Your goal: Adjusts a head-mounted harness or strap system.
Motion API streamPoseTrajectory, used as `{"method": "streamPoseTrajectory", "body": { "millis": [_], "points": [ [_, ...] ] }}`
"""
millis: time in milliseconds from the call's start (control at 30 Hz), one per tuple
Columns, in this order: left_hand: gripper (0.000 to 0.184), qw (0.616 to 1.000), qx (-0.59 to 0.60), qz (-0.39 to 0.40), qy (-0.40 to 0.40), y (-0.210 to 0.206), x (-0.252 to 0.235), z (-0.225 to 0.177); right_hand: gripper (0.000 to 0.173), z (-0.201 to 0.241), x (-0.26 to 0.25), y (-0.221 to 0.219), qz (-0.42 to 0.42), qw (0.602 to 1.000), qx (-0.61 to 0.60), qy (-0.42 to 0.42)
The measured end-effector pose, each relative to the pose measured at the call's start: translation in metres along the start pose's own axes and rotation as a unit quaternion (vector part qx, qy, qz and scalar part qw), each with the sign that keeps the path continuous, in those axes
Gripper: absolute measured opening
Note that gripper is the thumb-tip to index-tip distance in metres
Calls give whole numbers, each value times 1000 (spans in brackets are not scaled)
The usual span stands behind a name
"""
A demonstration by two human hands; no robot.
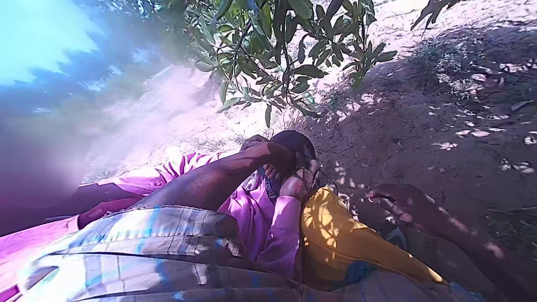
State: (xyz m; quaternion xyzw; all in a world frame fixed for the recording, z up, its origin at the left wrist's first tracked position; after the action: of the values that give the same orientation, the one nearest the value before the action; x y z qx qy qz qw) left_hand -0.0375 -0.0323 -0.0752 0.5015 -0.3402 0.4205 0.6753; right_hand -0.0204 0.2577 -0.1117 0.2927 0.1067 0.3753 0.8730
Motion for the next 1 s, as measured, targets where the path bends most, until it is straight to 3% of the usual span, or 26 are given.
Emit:
{"method": "streamPoseTrajectory", "body": {
  "millis": [67,167,233,300,367,433,533,633,700,767,833,900,1000],
  "points": [
    [23,999,-25,-39,12,17,29,-7,25,-1,1,2,-1,1000,4,-6],
    [19,990,-31,-87,-111,46,7,8,25,-5,5,7,7,999,-1,-41],
    [19,969,-78,-164,-171,67,6,8,25,-6,7,11,10,997,-7,-71],
    [44,968,-144,-164,-123,67,37,-14,25,-5,11,15,5,996,-11,-85],
    [50,970,-153,-176,-63,65,57,-25,26,-10,15,15,6,995,-17,-93],
    [32,963,-122,-233,-53,73,68,-25,27,-15,21,17,0,996,-18,-86],
    [34,942,-60,-325,-65,96,72,-6,28,-23,33,23,-33,997,-22,-61],
    [30,908,33,-387,-155,112,83,5,28,-35,45,30,-84,995,-37,-37],
    [33,881,176,-399,-184,115,84,21,27,-48,52,30,-86,993,-47,-67],
    [29,825,311,-413,-229,114,91,36,28,-60,60,29,-72,986,-80,-128],
    [25,776,363,-432,-281,116,104,44,26,-66,68,30,-69,976,-105,-177],
    [16,762,381,-421,-313,118,122,46,24,-70,75,33,-86,973,-111,-184],
    [25,764,390,-399,-325,119,144,57,23,-71,80,40,-101,971,-122,-180]
  ]
}}
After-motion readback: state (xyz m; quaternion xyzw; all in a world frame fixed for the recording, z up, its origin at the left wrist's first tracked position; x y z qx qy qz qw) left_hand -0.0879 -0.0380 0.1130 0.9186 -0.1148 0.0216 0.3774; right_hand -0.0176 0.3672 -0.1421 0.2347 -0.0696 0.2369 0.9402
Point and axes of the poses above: each hand's wrist, its own x-axis away from the middle knuckle, its own y-axis out of the back of the hand, z = x × y, the point moved 9 cm from there along -x, towards the middle knuckle, and after that the axes turned 8 degrees about -y, right-handed, at the moved point
